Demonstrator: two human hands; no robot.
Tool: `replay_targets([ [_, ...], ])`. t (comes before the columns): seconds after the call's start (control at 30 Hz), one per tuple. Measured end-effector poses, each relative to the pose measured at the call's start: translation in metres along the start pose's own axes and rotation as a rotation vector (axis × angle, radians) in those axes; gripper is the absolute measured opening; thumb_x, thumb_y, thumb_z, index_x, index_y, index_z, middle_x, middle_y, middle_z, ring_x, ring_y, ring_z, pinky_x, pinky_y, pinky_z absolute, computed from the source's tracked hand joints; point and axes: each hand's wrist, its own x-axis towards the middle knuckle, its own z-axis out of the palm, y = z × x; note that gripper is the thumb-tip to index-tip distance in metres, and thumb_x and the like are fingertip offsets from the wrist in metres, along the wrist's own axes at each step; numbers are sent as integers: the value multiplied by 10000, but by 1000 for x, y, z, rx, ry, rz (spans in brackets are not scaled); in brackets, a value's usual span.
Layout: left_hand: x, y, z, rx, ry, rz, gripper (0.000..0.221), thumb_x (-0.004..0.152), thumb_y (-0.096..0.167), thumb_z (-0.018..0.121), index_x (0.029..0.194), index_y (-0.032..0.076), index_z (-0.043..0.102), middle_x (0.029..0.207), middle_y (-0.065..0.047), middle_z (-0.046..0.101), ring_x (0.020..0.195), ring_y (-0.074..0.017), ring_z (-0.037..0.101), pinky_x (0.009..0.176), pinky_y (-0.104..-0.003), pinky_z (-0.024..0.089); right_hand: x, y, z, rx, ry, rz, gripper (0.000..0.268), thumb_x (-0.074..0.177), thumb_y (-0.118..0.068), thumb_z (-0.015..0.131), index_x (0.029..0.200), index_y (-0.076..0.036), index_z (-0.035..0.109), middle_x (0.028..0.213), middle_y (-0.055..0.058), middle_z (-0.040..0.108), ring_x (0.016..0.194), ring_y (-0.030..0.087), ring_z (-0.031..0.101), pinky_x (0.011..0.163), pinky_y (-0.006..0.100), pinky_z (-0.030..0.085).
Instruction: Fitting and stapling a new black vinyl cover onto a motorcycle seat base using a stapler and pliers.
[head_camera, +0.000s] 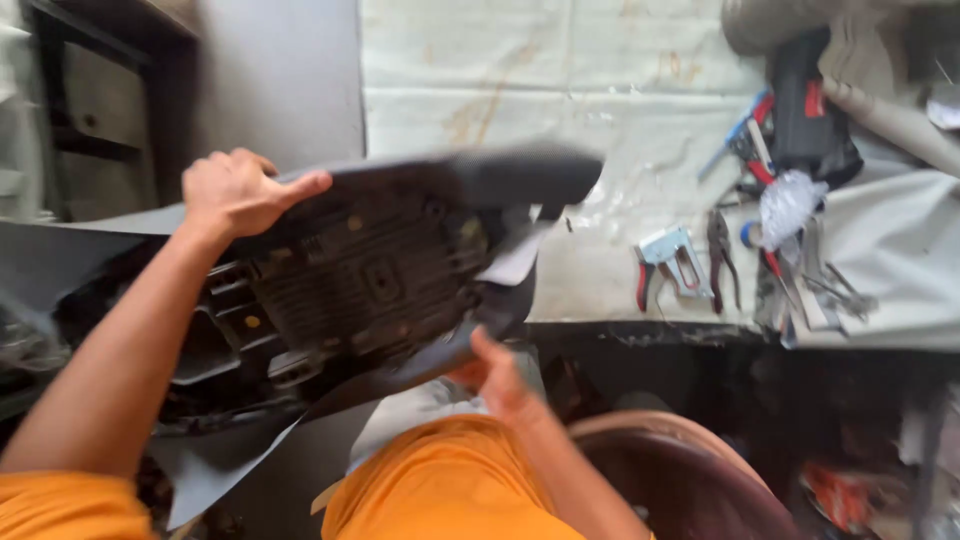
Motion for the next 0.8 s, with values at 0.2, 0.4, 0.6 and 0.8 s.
replay_targets([
  [0.2, -199, 55, -166, -147, -20, 385, 852, 762, 919, 503, 1078, 187, 802, 840, -70, 786, 813, -216, 765, 756, -396, 620, 76, -138, -41, 170, -106, -487, 459, 1127, -386, 451, 1412, -34, 519, 1410, 123, 555, 1262, 291, 586, 1130, 488, 469],
  [0.4, -115, 55, -21, -324, 155, 273, 880, 763, 666, 729, 1391, 69, 570, 1461, -181, 553, 1378, -348, 474, 1103, -465, 379, -23, -173, -95, 201, 380, -535, 864, 986, -689, 309, 1522, -16, 383, 1539, 170, 468, 1423, 328, 425, 1181, 527, 295],
  [0.6, -13, 44, 98, -613, -110, -47, 1162, 660, 676, 793, 1552, 49, 393, 1485, -257, 492, 1375, -383, 473, 1111, -461, 387, 5, -123, -101, -227, 545, -354, 836, 908, -661, 488, 1549, -141, 357, 1603, 47, 411, 1499, 207, 335, 1170, 536, 257],
  [0.8, 31, 23, 154, -915, -214, -150, 1116, 704, 719, 717, 1481, -43, 469, 1435, -269, 575, 1328, -377, 573, 1091, -443, 433, 65, -113, -18, 8, 403, -222, 803, 908, -686, 516, 1442, -86, 541, 1389, 112, 608, 1259, 264, 552, 1050, 445, 409],
])
